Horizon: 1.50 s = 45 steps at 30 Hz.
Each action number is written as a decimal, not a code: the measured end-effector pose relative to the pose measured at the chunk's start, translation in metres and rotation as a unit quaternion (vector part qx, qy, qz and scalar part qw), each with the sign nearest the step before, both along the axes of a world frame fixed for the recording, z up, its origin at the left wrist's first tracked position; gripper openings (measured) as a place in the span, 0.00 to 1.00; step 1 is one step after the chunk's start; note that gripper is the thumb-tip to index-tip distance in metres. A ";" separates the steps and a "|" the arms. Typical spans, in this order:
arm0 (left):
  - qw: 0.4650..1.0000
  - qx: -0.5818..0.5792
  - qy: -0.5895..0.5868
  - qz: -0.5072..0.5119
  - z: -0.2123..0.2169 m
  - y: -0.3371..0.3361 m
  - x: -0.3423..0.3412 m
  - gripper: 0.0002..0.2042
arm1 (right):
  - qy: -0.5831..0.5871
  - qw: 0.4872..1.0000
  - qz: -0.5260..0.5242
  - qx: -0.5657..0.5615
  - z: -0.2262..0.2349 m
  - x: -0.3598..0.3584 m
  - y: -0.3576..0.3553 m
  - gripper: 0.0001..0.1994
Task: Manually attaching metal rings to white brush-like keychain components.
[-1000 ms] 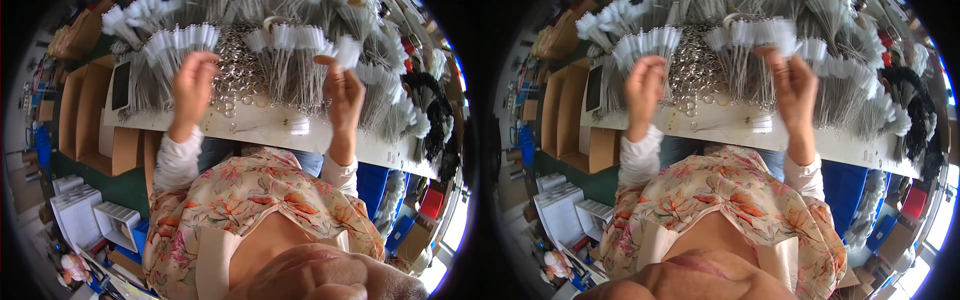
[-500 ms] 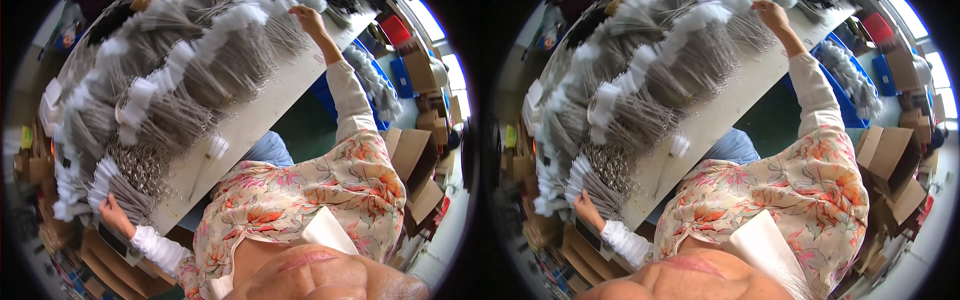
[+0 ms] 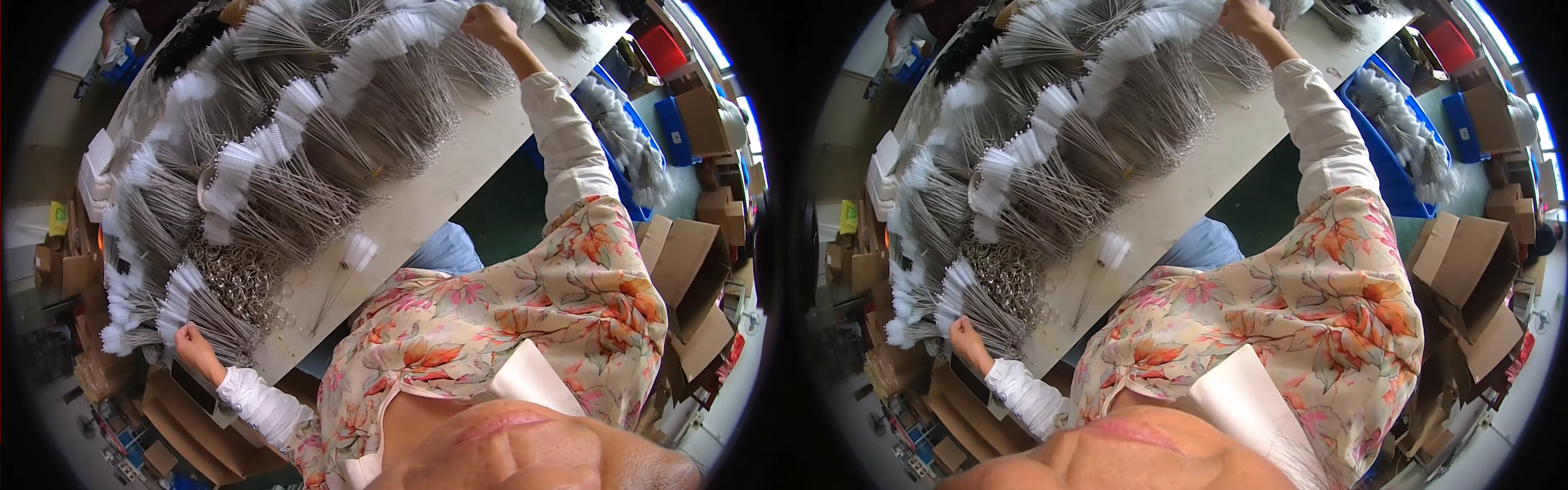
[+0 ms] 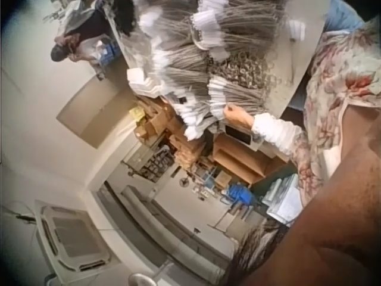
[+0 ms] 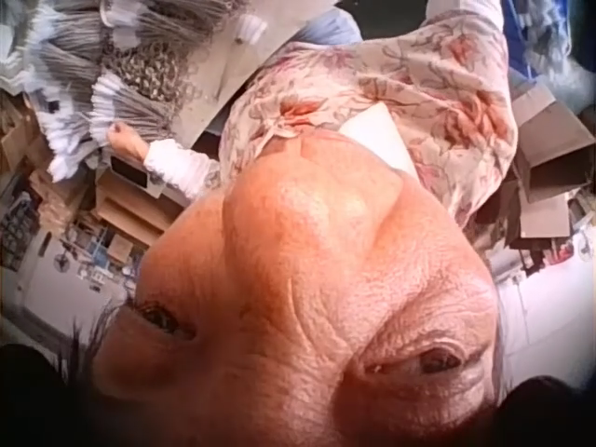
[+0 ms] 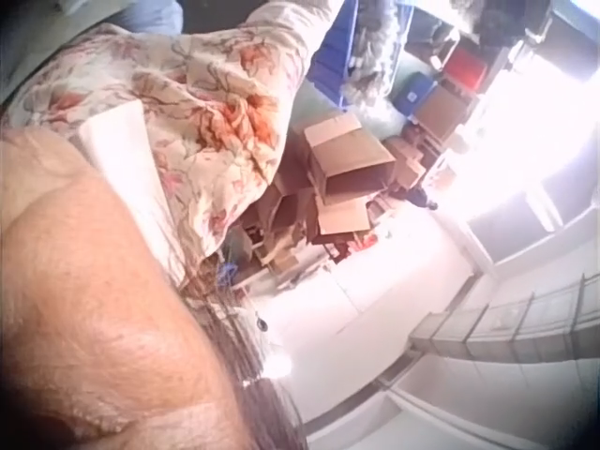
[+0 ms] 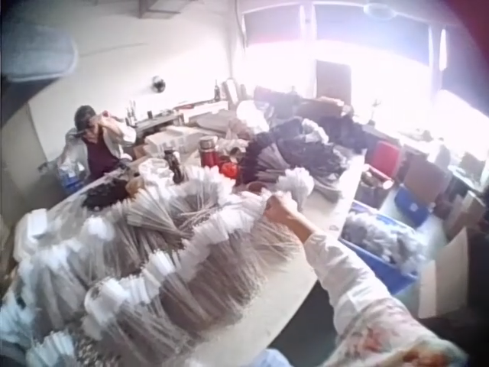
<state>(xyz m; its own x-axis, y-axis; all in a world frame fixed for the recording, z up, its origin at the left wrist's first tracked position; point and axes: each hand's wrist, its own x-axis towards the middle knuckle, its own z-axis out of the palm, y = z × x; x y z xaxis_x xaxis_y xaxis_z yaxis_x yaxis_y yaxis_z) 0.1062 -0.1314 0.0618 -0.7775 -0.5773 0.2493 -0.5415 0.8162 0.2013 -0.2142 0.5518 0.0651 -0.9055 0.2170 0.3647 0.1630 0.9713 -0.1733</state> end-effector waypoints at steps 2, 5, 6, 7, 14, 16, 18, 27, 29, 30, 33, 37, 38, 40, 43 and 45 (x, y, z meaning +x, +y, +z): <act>0.999 -0.004 0.038 -0.010 -0.003 0.001 -0.005 0.11 | -0.015 0.997 -0.009 -0.078 0.014 0.007 0.018 0.09; 0.997 0.021 0.080 -0.005 -0.004 -0.001 -0.002 0.11 | 0.203 0.970 0.067 -0.117 0.035 0.015 0.012 0.07; 0.995 0.022 0.102 0.004 -0.001 -0.001 0.000 0.10 | 0.273 0.946 0.110 -0.132 0.054 0.025 -0.007 0.07; 0.995 0.004 0.102 0.023 0.007 -0.005 -0.001 0.11 | 0.242 0.940 0.144 -0.193 0.075 0.039 -0.028 0.09; 0.947 0.057 0.297 -0.106 0.066 0.012 -0.043 0.11 | 0.035 0.672 0.369 -0.641 0.084 0.091 -0.142 0.12; 0.951 0.182 0.225 -0.113 0.089 0.050 -0.038 0.13 | -0.073 0.515 0.381 -0.764 0.085 0.114 -0.184 0.10; 0.910 0.306 0.220 -0.170 0.091 0.096 -0.027 0.13 | -0.126 0.484 0.404 -0.766 0.088 0.135 -0.217 0.11; 0.550 0.744 0.296 -0.237 0.061 0.192 -0.003 0.12 | -0.191 0.389 0.489 -0.757 0.083 0.192 -0.318 0.13; 0.708 0.564 0.305 -0.297 0.066 0.194 -0.008 0.12 | -0.201 0.398 0.496 -0.745 0.082 0.207 -0.331 0.13; 0.769 0.521 0.255 -0.270 0.076 0.203 -0.006 0.10 | -0.189 0.414 0.501 -0.736 0.080 0.215 -0.336 0.13; 0.785 0.402 0.315 -0.349 0.065 0.224 -0.012 0.09 | -0.221 0.528 0.516 -0.638 0.086 0.246 -0.348 0.15; 0.782 0.265 0.387 -0.410 0.065 0.213 -0.017 0.05 | -0.121 0.483 0.582 -0.643 0.085 0.255 -0.336 0.19; 0.757 0.347 0.392 -0.390 0.066 0.211 -0.012 0.04 | -0.134 0.441 0.568 -0.682 0.080 0.252 -0.326 0.19; 0.771 0.270 0.459 -0.349 0.073 0.206 -0.008 0.04 | -0.126 0.628 0.505 -0.579 0.077 0.239 -0.307 0.17; 0.737 0.462 0.316 -0.379 0.060 0.220 0.002 0.05 | -0.229 0.458 0.451 -0.731 0.051 0.243 -0.318 0.16; 0.706 0.427 0.361 -0.435 0.053 0.236 0.001 0.07 | -0.263 0.322 0.333 -0.847 0.058 0.259 -0.332 0.12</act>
<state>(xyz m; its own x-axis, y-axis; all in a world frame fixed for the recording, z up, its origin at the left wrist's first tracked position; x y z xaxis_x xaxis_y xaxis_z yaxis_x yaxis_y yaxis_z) 0.1073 0.1050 0.1145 -0.7791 -0.1394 0.6112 0.5845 0.1909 0.7886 0.0444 0.2197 0.1229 -0.7970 -0.6040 -0.0074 0.4555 -0.5929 -0.6641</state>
